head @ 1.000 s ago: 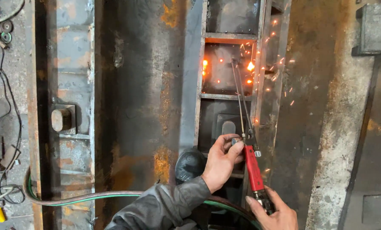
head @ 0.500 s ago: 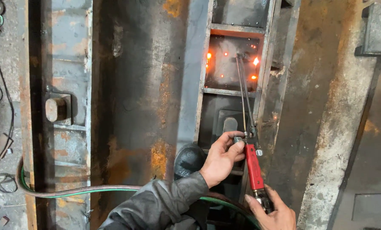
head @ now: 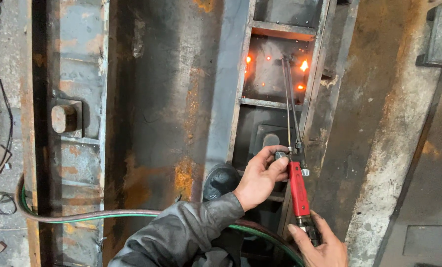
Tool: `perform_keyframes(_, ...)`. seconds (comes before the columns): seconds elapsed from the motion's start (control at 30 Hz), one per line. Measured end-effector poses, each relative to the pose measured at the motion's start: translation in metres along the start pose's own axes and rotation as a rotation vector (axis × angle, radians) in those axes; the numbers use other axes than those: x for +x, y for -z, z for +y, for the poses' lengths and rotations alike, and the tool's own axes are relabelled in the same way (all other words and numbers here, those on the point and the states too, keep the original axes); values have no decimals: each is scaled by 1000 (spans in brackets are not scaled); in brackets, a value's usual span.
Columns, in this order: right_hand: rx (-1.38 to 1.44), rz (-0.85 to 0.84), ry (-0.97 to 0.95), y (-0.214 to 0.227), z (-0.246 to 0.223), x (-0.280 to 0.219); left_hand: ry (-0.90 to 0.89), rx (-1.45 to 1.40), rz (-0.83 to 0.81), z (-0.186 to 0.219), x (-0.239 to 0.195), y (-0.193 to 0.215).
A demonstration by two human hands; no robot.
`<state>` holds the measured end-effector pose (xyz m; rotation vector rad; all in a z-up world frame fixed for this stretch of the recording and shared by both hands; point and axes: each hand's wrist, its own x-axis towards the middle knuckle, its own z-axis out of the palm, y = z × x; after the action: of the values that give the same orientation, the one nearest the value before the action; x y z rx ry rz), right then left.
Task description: The person cuts a metal structure using an oxy-fuel cutting torch.
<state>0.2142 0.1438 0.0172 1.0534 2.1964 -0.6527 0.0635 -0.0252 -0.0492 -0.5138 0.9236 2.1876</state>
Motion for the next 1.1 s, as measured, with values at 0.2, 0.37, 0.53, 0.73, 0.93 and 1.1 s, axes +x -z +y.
perform_keyframes(0.2, 73, 18, 48, 3, -5, -3, -17, -28, -26, 4, 1, 0)
perform_keyframes(0.37, 88, 17, 56, -4, 1, -2, -26, -73, -31, 3, 1, 2)
perform_keyframes(0.53, 135, 64, 42, -10, 7, 0, -8, -34, -12, 1, 2, 3)
perform_keyframes(0.73, 235, 48, 109, -15, 23, 4, -8, -24, -14, -4, 4, 3)
perform_keyframes(0.93, 426, 48, 116, -15, 24, 5, -24, -64, -34, -2, 5, 1)
perform_keyframes(1.1, 389, 28, 107, -15, 33, 6, -17, -64, -26, -6, 5, 1)
